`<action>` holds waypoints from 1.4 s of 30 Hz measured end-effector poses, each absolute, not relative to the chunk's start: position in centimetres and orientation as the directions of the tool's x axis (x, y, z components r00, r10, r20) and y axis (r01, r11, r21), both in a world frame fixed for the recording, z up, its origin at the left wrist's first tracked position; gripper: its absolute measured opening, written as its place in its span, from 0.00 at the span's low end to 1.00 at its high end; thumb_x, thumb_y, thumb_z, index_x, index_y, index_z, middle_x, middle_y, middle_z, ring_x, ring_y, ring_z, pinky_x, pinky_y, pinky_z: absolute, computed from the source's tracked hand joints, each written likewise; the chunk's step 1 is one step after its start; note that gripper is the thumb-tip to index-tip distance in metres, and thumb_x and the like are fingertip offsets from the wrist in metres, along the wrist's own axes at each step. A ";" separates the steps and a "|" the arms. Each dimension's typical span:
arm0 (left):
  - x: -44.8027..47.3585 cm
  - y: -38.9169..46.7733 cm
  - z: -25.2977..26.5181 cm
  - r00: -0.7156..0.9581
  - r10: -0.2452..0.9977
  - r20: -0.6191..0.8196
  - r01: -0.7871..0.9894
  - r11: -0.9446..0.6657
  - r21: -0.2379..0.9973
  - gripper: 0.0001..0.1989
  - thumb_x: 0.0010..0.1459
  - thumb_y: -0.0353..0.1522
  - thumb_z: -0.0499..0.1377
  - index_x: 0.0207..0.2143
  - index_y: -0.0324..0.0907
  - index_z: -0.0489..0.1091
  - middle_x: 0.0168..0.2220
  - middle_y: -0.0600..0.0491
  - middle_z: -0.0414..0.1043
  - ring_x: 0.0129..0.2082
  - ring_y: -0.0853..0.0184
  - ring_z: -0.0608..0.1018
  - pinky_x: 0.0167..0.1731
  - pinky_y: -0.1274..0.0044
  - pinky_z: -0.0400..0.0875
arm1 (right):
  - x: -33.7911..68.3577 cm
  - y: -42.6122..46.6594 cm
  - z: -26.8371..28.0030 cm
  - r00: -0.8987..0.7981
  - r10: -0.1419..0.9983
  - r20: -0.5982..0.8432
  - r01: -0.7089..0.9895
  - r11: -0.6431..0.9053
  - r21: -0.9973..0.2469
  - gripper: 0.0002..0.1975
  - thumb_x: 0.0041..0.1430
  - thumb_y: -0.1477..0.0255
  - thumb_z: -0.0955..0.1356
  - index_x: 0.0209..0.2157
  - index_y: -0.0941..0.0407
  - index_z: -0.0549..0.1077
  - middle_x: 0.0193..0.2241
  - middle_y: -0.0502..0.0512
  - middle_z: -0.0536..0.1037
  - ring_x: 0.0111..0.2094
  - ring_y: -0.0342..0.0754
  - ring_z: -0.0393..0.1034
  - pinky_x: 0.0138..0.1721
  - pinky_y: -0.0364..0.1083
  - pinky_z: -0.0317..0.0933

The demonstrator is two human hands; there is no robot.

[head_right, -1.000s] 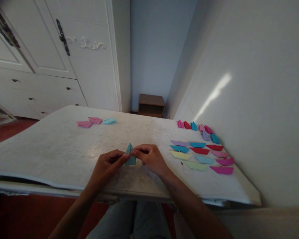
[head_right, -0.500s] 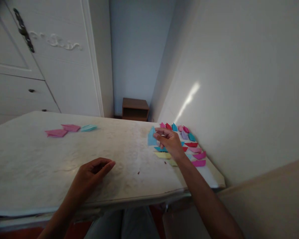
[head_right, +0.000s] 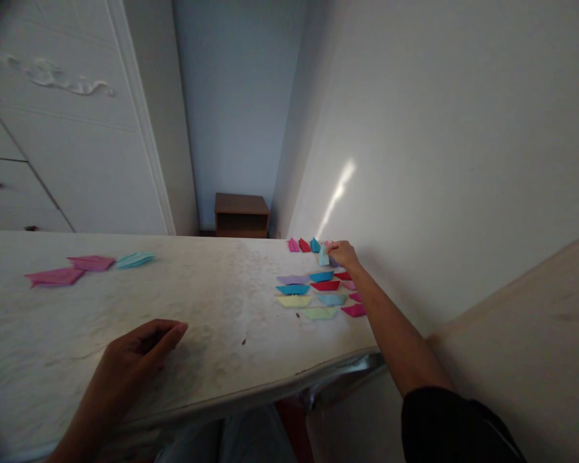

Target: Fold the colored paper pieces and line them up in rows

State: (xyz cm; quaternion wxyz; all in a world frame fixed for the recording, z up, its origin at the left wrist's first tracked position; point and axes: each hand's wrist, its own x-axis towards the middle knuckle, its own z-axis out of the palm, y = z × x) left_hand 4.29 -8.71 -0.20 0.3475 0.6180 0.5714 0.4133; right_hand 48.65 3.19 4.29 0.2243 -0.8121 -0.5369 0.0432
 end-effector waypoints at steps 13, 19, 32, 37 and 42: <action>4.4 -8.8 0.3 -0.018 0.997 0.075 0.407 -0.061 0.911 0.20 0.46 0.50 0.61 0.28 0.43 0.76 0.23 0.53 0.75 0.21 0.66 0.74 0.20 0.80 0.67 | 48.5 2.9 4.5 0.329 0.930 0.164 0.941 -0.308 -0.141 0.14 0.57 0.72 0.65 0.41 0.56 0.80 0.43 0.58 0.81 0.44 0.51 0.74 0.41 0.42 0.62; 4.5 -8.8 0.4 -0.024 0.997 0.073 0.424 -0.056 0.904 0.20 0.46 0.50 0.61 0.28 0.43 0.77 0.20 0.54 0.73 0.18 0.68 0.71 0.17 0.80 0.65 | 47.7 1.4 4.4 0.196 0.975 0.102 0.980 -0.197 -0.005 0.18 0.61 0.70 0.63 0.50 0.54 0.76 0.49 0.58 0.77 0.49 0.52 0.72 0.48 0.45 0.61; 4.4 -8.8 0.2 -0.001 0.993 0.115 0.419 -0.104 0.902 0.19 0.48 0.49 0.61 0.28 0.43 0.77 0.22 0.54 0.75 0.19 0.68 0.72 0.18 0.81 0.65 | 46.7 0.7 4.8 0.027 0.998 -0.053 0.997 -0.023 0.074 0.15 0.62 0.73 0.61 0.37 0.56 0.80 0.41 0.57 0.81 0.43 0.51 0.72 0.43 0.42 0.59; 4.3 -8.7 -0.3 -0.012 0.992 0.123 0.395 -0.108 0.912 0.20 0.47 0.50 0.61 0.28 0.43 0.77 0.23 0.54 0.75 0.21 0.67 0.73 0.19 0.81 0.66 | 46.6 0.7 5.0 0.024 0.999 -0.034 0.998 -0.022 0.064 0.14 0.62 0.72 0.62 0.36 0.55 0.81 0.43 0.55 0.80 0.43 0.50 0.73 0.42 0.41 0.60; 4.5 -8.9 -0.1 -0.010 0.991 0.131 0.400 -0.116 0.909 0.19 0.48 0.50 0.61 0.28 0.43 0.77 0.22 0.54 0.74 0.20 0.68 0.72 0.19 0.81 0.66 | 46.3 0.3 5.4 0.073 0.996 0.054 0.996 -0.076 0.052 0.17 0.65 0.70 0.60 0.43 0.56 0.80 0.46 0.57 0.79 0.46 0.52 0.73 0.46 0.43 0.61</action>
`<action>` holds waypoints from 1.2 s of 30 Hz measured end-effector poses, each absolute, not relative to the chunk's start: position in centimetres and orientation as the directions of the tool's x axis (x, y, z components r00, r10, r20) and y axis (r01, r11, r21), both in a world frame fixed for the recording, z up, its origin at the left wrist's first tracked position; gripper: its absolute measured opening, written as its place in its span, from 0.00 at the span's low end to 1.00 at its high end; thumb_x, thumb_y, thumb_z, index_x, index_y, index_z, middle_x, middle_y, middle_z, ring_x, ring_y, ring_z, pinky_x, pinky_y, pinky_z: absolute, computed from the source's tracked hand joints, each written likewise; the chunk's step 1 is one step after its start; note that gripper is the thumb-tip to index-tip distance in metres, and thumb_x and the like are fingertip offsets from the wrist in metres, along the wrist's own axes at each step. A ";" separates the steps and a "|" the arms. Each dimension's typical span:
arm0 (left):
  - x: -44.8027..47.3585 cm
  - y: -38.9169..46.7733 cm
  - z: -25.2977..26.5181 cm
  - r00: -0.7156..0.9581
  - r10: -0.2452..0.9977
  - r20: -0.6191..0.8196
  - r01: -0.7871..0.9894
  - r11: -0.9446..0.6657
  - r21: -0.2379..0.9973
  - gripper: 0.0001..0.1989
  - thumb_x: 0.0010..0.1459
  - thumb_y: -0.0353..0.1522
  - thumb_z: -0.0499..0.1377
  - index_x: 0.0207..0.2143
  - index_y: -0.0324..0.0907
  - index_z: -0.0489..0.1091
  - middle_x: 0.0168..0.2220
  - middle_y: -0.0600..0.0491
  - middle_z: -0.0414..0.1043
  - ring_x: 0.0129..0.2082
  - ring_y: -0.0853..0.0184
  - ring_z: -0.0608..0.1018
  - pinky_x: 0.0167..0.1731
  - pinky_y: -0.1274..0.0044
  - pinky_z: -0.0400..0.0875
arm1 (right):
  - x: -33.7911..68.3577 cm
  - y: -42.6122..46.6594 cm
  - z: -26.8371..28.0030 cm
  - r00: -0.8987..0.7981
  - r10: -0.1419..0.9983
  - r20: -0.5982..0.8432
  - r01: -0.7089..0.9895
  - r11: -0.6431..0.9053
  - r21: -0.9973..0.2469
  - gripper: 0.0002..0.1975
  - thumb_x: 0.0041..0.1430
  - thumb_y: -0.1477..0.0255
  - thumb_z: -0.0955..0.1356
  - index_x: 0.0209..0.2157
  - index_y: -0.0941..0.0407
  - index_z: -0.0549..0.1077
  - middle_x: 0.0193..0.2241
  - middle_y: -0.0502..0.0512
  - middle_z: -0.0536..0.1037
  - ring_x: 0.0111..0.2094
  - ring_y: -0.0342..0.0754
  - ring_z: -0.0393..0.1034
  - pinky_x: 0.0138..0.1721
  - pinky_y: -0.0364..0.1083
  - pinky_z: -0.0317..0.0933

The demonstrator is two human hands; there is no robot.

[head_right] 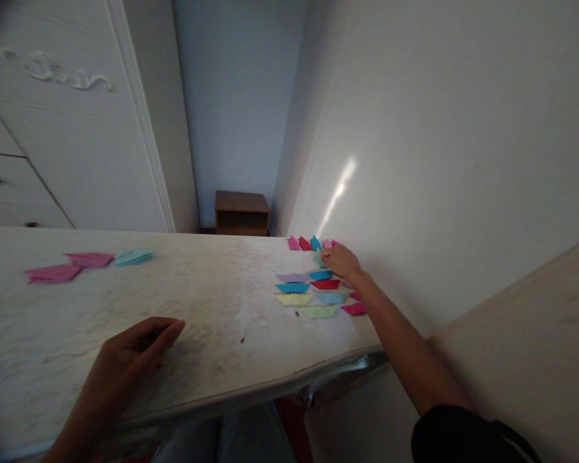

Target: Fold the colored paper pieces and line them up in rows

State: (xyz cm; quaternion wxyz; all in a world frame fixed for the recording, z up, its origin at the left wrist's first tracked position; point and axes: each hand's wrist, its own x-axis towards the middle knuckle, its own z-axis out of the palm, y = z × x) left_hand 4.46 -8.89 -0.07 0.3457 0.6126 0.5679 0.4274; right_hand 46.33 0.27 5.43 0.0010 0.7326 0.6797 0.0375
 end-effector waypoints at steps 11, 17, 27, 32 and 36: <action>4.6 -8.9 0.7 0.006 0.995 0.098 0.423 -0.092 0.901 0.19 0.47 0.49 0.60 0.26 0.43 0.77 0.21 0.53 0.75 0.18 0.69 0.70 0.17 0.81 0.63 | 34.5 -7.3 3.8 -0.168 0.921 0.353 0.750 0.352 -0.560 0.14 0.62 0.65 0.64 0.36 0.56 0.80 0.36 0.57 0.81 0.35 0.51 0.74 0.36 0.48 0.65; 4.3 -9.0 1.4 0.079 0.996 0.040 0.394 -0.068 0.917 0.20 0.48 0.49 0.60 0.26 0.41 0.75 0.19 0.54 0.71 0.19 0.69 0.70 0.17 0.81 0.63 | 28.0 -10.1 2.2 -0.394 0.895 0.211 0.496 0.400 -0.771 0.11 0.63 0.62 0.64 0.37 0.46 0.79 0.34 0.52 0.80 0.34 0.50 0.73 0.33 0.49 0.66; -4.0 -4.1 2.0 -0.148 0.962 0.228 0.648 -0.079 0.758 0.18 0.53 0.45 0.57 0.34 0.39 0.73 0.29 0.53 0.74 0.19 0.72 0.69 0.22 0.79 0.64 | 27.6 -10.5 0.3 -0.517 0.807 0.284 0.434 0.534 -0.726 0.12 0.65 0.69 0.63 0.34 0.57 0.77 0.32 0.55 0.79 0.34 0.45 0.72 0.36 0.43 0.63; -10.0 0.1 2.5 -0.236 0.900 0.367 0.895 0.054 0.442 0.19 0.54 0.40 0.57 0.45 0.39 0.72 0.42 0.47 0.77 0.40 0.60 0.78 0.41 0.74 0.70 | 27.4 -10.7 0.1 -0.560 0.773 0.300 0.436 0.582 -0.686 0.12 0.66 0.70 0.61 0.35 0.56 0.75 0.32 0.56 0.77 0.34 0.46 0.71 0.36 0.44 0.63; -12.6 3.2 2.3 -0.421 0.892 0.163 0.853 0.329 0.405 0.30 0.55 0.44 0.59 0.55 0.34 0.64 0.48 0.37 0.73 0.52 0.51 0.73 0.46 0.69 0.68 | 27.3 -10.5 -0.1 -0.576 0.760 0.301 0.440 0.599 -0.669 0.12 0.66 0.71 0.61 0.35 0.56 0.74 0.33 0.55 0.77 0.34 0.46 0.71 0.36 0.44 0.64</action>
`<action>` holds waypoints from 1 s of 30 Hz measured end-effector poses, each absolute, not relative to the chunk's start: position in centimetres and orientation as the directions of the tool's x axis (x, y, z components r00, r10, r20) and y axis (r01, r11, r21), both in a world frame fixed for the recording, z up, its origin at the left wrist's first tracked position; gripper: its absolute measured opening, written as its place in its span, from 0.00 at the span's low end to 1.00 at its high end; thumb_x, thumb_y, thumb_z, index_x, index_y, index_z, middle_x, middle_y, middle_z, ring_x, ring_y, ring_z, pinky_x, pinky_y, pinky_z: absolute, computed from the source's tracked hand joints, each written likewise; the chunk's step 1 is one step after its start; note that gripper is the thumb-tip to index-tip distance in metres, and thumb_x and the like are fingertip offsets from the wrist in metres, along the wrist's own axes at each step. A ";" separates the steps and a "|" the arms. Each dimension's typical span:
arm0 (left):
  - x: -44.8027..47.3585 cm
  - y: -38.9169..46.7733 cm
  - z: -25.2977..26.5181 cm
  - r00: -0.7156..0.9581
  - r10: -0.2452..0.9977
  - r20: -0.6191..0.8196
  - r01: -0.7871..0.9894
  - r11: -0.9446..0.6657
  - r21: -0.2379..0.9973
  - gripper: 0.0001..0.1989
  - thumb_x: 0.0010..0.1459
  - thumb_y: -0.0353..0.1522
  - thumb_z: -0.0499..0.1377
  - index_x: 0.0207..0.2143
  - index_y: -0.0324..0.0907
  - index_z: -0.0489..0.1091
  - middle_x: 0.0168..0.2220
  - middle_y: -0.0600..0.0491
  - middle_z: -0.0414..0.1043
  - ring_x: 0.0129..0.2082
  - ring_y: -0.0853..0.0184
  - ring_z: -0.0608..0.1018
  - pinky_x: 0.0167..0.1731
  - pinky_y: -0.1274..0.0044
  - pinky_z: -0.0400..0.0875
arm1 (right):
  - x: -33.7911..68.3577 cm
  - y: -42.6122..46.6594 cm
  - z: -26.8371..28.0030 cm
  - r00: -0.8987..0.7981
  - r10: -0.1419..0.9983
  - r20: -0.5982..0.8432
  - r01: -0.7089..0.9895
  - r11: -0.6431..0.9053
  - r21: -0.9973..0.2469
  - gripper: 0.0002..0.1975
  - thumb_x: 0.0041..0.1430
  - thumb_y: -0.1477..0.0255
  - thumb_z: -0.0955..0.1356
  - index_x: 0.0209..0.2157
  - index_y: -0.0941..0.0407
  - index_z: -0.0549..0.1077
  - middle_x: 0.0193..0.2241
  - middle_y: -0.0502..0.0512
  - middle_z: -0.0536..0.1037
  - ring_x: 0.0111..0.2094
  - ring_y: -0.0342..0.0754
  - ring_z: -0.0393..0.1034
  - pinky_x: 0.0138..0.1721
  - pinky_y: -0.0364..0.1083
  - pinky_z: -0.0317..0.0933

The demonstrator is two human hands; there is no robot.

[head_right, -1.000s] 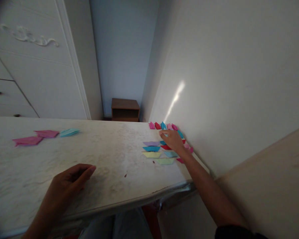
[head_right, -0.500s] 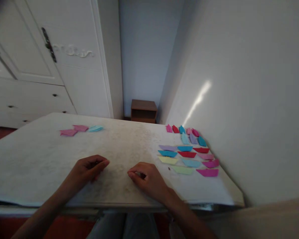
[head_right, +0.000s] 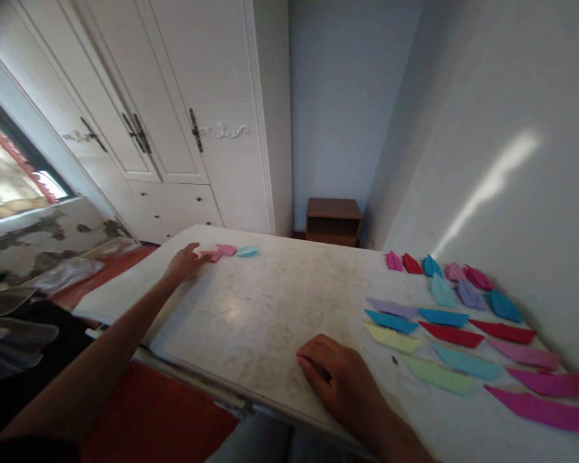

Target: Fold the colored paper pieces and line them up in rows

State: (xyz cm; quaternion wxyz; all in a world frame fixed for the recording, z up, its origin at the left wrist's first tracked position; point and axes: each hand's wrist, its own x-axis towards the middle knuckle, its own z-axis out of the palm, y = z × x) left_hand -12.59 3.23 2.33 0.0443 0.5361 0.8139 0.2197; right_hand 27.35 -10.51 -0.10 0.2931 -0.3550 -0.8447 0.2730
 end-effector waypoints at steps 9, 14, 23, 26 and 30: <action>-13.0 4.2 3.1 -0.495 0.869 -0.007 0.711 0.410 0.572 0.16 0.43 0.39 0.69 0.30 0.38 0.69 0.23 0.50 0.74 0.23 0.62 0.77 0.18 0.79 0.62 | 27.6 -10.5 -0.7 -0.589 0.742 0.321 0.436 0.626 -0.646 0.11 0.67 0.71 0.60 0.37 0.55 0.74 0.35 0.56 0.77 0.36 0.47 0.72 0.38 0.45 0.66; -12.2 1.4 4.3 -0.459 0.888 -0.030 0.596 0.333 0.731 0.17 0.44 0.39 0.68 0.26 0.40 0.64 0.23 0.54 0.72 0.17 0.72 0.73 0.14 0.82 0.59 | 27.7 -10.5 -1.0 -0.599 0.729 0.331 0.436 0.644 -0.628 0.10 0.66 0.72 0.61 0.38 0.55 0.74 0.35 0.55 0.77 0.36 0.46 0.72 0.38 0.44 0.66; -9.1 -2.7 7.3 -0.148 0.984 0.098 0.467 -0.017 0.884 0.23 0.43 0.39 0.69 0.40 0.40 0.67 0.22 0.56 0.74 0.15 0.73 0.72 0.12 0.84 0.58 | 27.5 -10.6 -0.8 -0.596 0.729 0.337 0.451 0.651 -0.611 0.10 0.66 0.73 0.61 0.38 0.55 0.74 0.35 0.55 0.76 0.36 0.46 0.72 0.38 0.44 0.66; -6.5 -3.2 8.1 -0.003 0.997 0.083 0.504 -0.070 0.861 0.15 0.48 0.39 0.67 0.35 0.39 0.72 0.21 0.55 0.73 0.16 0.75 0.71 0.13 0.85 0.58 | 27.5 -10.6 -0.6 -0.584 0.742 0.329 0.456 0.635 -0.623 0.11 0.66 0.73 0.61 0.37 0.56 0.75 0.35 0.56 0.77 0.36 0.46 0.72 0.38 0.44 0.65; -1.5 -3.4 8.1 0.177 0.983 0.043 0.450 -0.119 0.885 0.13 0.51 0.40 0.64 0.34 0.39 0.75 0.19 0.55 0.72 0.15 0.74 0.71 0.13 0.84 0.58 | 27.5 -10.5 -0.4 -0.547 0.766 0.338 0.455 0.610 -0.648 0.11 0.65 0.71 0.61 0.39 0.56 0.75 0.35 0.57 0.77 0.35 0.46 0.71 0.38 0.44 0.65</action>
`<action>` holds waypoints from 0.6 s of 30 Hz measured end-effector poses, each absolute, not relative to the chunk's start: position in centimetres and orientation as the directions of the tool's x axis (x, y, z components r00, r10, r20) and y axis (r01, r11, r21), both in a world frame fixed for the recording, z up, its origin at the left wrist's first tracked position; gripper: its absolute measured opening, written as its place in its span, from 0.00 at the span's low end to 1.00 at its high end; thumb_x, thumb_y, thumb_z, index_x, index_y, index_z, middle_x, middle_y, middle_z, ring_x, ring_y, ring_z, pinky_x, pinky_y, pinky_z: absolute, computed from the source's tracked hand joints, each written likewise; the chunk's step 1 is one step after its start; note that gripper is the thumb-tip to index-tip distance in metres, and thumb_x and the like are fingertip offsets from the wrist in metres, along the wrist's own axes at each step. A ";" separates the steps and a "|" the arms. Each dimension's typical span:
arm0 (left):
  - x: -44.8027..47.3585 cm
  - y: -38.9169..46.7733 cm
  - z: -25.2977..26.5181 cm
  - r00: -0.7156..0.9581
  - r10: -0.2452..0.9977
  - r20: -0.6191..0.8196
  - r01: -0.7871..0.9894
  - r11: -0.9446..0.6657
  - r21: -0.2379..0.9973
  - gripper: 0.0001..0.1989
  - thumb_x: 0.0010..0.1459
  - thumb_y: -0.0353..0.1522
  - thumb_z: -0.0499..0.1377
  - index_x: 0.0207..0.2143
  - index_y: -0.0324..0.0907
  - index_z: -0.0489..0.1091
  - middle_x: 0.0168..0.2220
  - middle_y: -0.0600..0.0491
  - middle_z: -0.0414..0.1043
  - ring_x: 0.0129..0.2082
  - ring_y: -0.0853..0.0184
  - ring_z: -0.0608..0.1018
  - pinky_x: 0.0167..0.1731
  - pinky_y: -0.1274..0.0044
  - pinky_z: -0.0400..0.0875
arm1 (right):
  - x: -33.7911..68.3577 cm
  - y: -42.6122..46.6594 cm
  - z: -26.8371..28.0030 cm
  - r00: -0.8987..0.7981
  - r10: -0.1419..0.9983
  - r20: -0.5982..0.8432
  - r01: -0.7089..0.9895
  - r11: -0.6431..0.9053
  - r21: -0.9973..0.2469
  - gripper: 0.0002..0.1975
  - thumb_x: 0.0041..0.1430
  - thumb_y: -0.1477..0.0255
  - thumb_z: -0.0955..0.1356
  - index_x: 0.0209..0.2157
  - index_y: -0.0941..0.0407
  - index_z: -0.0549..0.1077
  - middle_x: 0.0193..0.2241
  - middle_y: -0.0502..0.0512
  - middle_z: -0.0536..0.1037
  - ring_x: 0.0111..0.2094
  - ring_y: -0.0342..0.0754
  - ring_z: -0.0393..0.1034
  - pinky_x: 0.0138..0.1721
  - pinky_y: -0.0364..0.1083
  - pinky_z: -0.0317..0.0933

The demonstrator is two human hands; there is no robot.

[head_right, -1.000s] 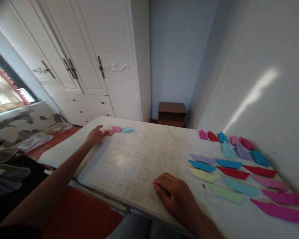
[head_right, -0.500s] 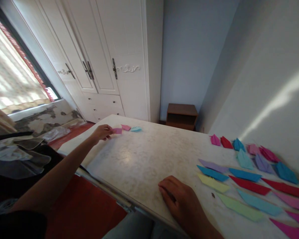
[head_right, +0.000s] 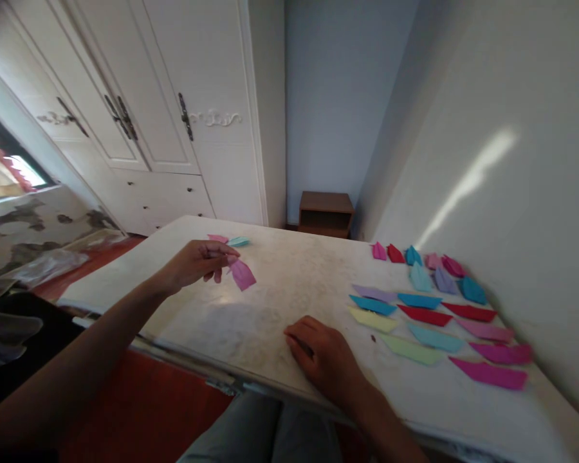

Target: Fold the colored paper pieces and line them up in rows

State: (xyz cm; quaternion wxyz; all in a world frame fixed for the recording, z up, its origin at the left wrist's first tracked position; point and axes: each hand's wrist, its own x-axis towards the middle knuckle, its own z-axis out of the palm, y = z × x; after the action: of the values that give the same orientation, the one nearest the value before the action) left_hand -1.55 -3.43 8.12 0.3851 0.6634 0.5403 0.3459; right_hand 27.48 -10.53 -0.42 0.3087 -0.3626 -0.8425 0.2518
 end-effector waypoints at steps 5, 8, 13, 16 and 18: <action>4.9 -3.3 6.6 0.389 0.921 -0.017 0.371 -0.139 0.918 0.13 0.52 0.40 0.63 0.35 0.40 0.76 0.22 0.54 0.74 0.16 0.73 0.72 0.14 0.83 0.59 | 27.7 -10.5 -0.1 -0.286 0.915 0.284 0.425 0.386 -0.819 0.18 0.63 0.64 0.64 0.52 0.57 0.69 0.36 0.55 0.77 0.25 0.42 0.67 0.28 0.42 0.63; 7.9 -3.1 5.8 0.446 0.895 -0.020 0.324 -0.141 0.935 0.11 0.51 0.39 0.63 0.33 0.40 0.77 0.21 0.54 0.74 0.16 0.74 0.71 0.14 0.83 0.60 | 27.8 -10.3 0.1 -0.168 0.959 0.226 0.313 0.270 -0.911 0.19 0.63 0.60 0.64 0.50 0.57 0.71 0.34 0.54 0.77 0.24 0.41 0.67 0.24 0.40 0.60; 10.2 -3.3 5.2 0.449 0.893 -0.016 0.260 -0.114 0.959 0.14 0.52 0.39 0.63 0.37 0.39 0.77 0.20 0.55 0.72 0.15 0.75 0.70 0.14 0.83 0.59 | 28.1 -10.0 0.3 -0.087 0.979 0.182 0.253 0.199 -0.947 0.18 0.62 0.57 0.64 0.37 0.58 0.76 0.26 0.51 0.75 0.20 0.40 0.63 0.18 0.38 0.54; 10.3 -3.6 4.8 0.405 0.914 -0.013 0.207 -0.078 0.975 0.20 0.52 0.43 0.62 0.42 0.38 0.75 0.23 0.53 0.74 0.15 0.75 0.70 0.14 0.83 0.58 | 28.2 -9.9 0.4 -0.004 0.986 0.169 0.208 0.166 -0.964 0.19 0.60 0.56 0.65 0.34 0.58 0.75 0.25 0.50 0.74 0.17 0.38 0.60 0.15 0.38 0.51; 10.4 -3.8 4.4 0.399 0.916 -0.039 0.199 -0.045 0.979 0.23 0.50 0.45 0.63 0.43 0.38 0.74 0.25 0.52 0.76 0.14 0.75 0.70 0.13 0.83 0.57 | 28.2 -9.9 0.5 0.042 0.986 0.162 0.183 0.152 -0.971 0.20 0.60 0.54 0.65 0.34 0.58 0.74 0.24 0.50 0.74 0.15 0.37 0.58 0.14 0.38 0.50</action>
State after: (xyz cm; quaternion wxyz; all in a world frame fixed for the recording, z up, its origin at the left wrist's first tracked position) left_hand 10.36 -3.82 4.43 0.5371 0.6412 0.4349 0.3336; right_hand 28.25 -9.87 0.49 0.5048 -0.5158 -0.5665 0.3976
